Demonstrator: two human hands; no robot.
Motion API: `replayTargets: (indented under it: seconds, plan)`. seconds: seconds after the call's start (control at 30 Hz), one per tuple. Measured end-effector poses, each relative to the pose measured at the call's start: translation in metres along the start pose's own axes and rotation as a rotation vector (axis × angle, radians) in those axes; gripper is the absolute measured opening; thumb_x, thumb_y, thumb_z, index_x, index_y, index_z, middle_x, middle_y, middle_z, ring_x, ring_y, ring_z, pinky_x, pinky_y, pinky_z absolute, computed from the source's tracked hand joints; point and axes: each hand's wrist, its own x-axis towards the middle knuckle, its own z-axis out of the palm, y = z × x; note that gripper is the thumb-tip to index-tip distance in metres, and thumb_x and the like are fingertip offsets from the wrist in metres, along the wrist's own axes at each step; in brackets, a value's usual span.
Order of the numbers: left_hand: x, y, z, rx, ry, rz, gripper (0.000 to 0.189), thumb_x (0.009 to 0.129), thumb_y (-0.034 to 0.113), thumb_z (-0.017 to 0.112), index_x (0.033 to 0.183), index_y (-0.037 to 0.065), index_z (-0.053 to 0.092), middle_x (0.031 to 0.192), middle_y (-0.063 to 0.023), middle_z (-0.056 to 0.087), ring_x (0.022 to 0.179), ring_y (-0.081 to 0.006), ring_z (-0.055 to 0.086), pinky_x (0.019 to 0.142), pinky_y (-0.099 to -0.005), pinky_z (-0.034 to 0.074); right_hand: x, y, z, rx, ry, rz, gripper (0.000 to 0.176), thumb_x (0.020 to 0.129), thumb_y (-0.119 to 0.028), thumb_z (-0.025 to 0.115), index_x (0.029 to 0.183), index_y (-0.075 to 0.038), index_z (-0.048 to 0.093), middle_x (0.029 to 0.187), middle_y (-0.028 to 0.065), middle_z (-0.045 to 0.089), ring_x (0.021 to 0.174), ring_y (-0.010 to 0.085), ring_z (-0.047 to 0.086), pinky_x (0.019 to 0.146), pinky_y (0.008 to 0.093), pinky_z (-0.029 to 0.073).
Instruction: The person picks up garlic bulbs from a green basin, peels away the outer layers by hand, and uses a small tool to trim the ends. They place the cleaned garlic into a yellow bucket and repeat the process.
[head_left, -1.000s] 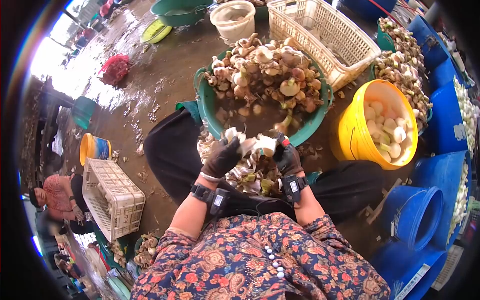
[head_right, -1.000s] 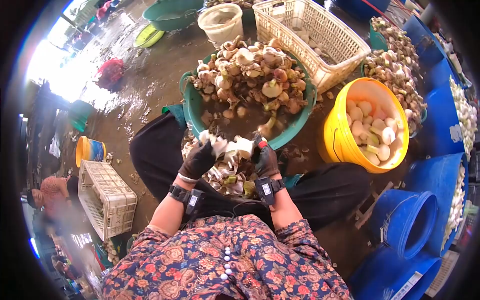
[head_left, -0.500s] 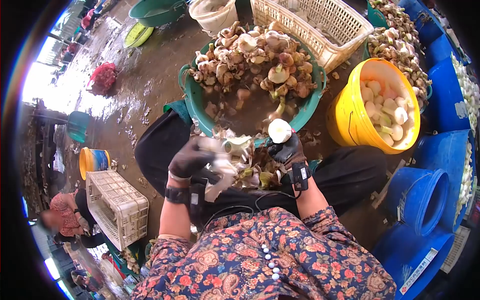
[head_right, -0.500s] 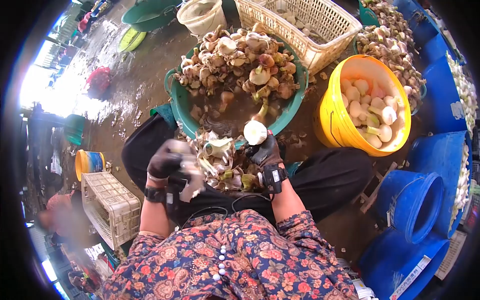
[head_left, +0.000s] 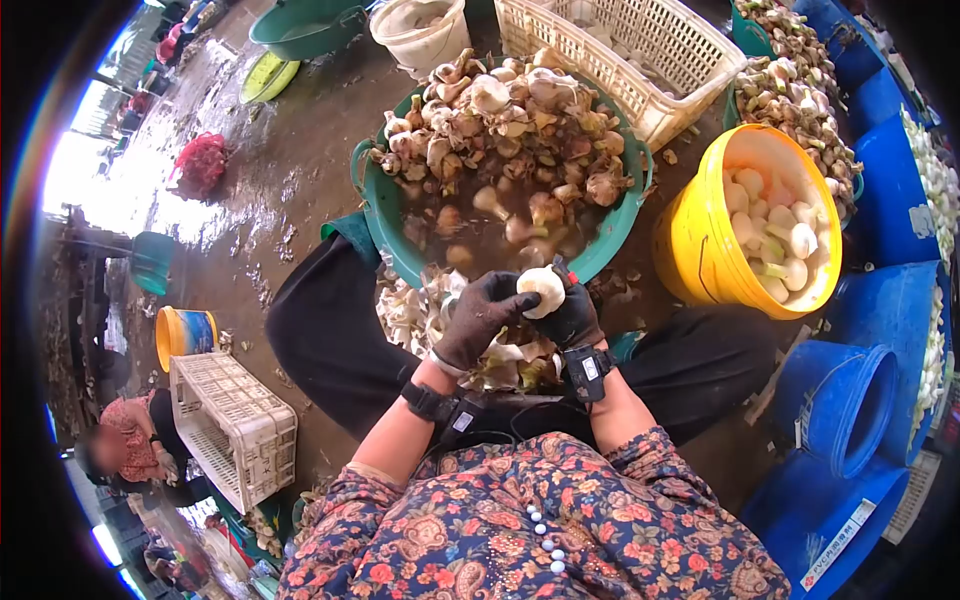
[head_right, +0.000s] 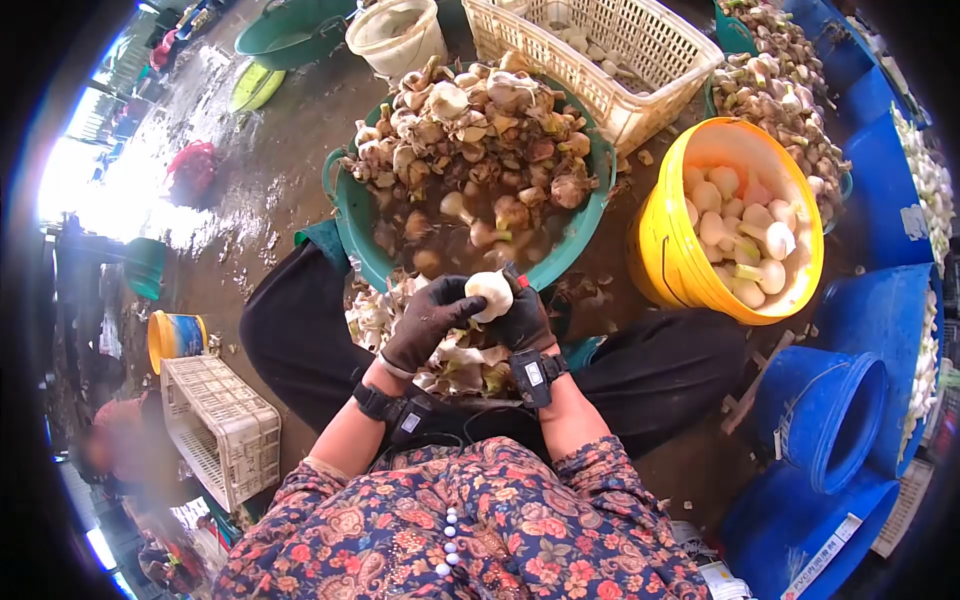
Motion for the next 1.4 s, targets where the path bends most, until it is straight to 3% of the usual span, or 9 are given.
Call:
replayTargets:
  seconds: [0.1,0.47,0.53,0.83,1.03,1.1,1.17,1.27,1.4]
  plan:
    - [-0.006,-0.008,-0.001,-0.299,-0.045,-0.163,0.029,0.082,0.02,0.066,0.104,0.002,0.06,0.088,-0.0017,0.062,0.073,-0.0073,0.055,0.065,-0.0214,0.044,-0.001,-0.005,0.005,0.531,-0.063,0.145,0.041,0.095,-0.037,0.041,0.104,-0.001,0.056,0.098,0.0109,0.063,0.089,0.0232,0.06,0.082,0.0357,0.048]
    - [-0.015,-0.006,0.003,-0.083,0.086,-0.052,0.025,0.082,0.019,0.067,0.097,0.0,0.062,0.081,-0.0024,0.063,0.07,-0.0076,0.056,0.062,-0.0217,0.045,0.001,0.005,0.0,-0.245,0.207,-0.254,0.028,0.093,-0.027,0.045,0.102,-0.004,0.058,0.096,0.0075,0.063,0.087,0.0187,0.062,0.081,0.0339,0.05]
    - [-0.016,-0.004,0.006,-0.191,0.074,-0.092,0.022,0.082,0.018,0.066,0.095,0.001,0.062,0.079,-0.0019,0.062,0.067,-0.0074,0.055,0.061,-0.0218,0.045,0.005,0.006,-0.007,0.085,0.172,-0.114,0.028,0.091,-0.029,0.046,0.1,-0.005,0.059,0.092,0.0071,0.063,0.085,0.0197,0.062,0.078,0.0344,0.051]
    - [-0.028,0.049,-0.039,0.5,-0.651,-0.019,0.022,0.08,0.021,0.067,0.092,0.002,0.066,0.08,-0.0067,0.068,0.07,-0.0125,0.062,0.065,-0.026,0.048,-0.002,-0.011,0.003,0.509,0.405,0.101,0.037,0.089,-0.036,0.043,0.102,-0.005,0.057,0.096,0.0128,0.063,0.088,0.0324,0.06,0.079,0.0511,0.049]
    - [0.096,-0.064,-0.122,1.076,0.279,0.107,0.043,0.074,0.038,0.066,0.096,0.001,0.062,0.09,-0.0179,0.065,0.086,-0.0335,0.062,0.076,-0.0381,0.048,-0.001,0.018,-0.021,0.554,0.346,0.056,0.048,0.088,-0.039,0.044,0.104,0.005,0.052,0.096,0.0183,0.059,0.087,0.0325,0.06,0.081,0.0431,0.049]
    - [0.121,-0.074,-0.118,1.172,0.322,-0.123,0.055,0.072,0.047,0.065,0.105,0.004,0.059,0.099,-0.0192,0.063,0.095,-0.0354,0.059,0.08,-0.0395,0.046,0.001,0.027,-0.042,0.678,0.1,0.082,0.034,0.086,-0.034,0.043,0.088,-0.003,0.055,0.089,0.0142,0.058,0.081,0.0303,0.057,0.083,0.0455,0.045]
    - [0.178,-0.16,-0.146,0.917,0.166,-0.094,0.062,0.072,0.05,0.063,0.115,0.006,0.056,0.111,-0.0201,0.059,0.105,-0.0374,0.054,0.087,-0.0379,0.044,-0.001,0.013,-0.01,0.625,0.525,0.085,0.039,0.087,-0.032,0.044,0.101,0.003,0.055,0.092,0.0164,0.06,0.077,0.0304,0.057,0.07,0.0403,0.049]
    - [0.134,-0.078,-0.093,0.854,0.13,-0.29,0.063,0.069,0.043,0.071,0.107,-0.005,0.058,0.097,-0.02,0.064,0.094,-0.032,0.062,0.08,-0.0353,0.048,0.003,0.0,-0.01,0.551,0.66,0.129,0.041,0.087,-0.031,0.044,0.106,0.004,0.055,0.094,0.0168,0.06,0.078,0.03,0.058,0.069,0.0397,0.049]
    - [0.111,-0.073,-0.091,0.298,-0.118,-0.123,0.046,0.068,0.03,0.076,0.095,-0.004,0.062,0.09,-0.0094,0.065,0.085,-0.017,0.062,0.074,-0.0295,0.049,0.022,-0.033,-0.018,0.655,-0.329,-0.158,0.054,0.091,-0.043,0.038,0.104,0.008,0.054,0.104,0.0197,0.06,0.091,0.0286,0.06,0.081,0.041,0.049]
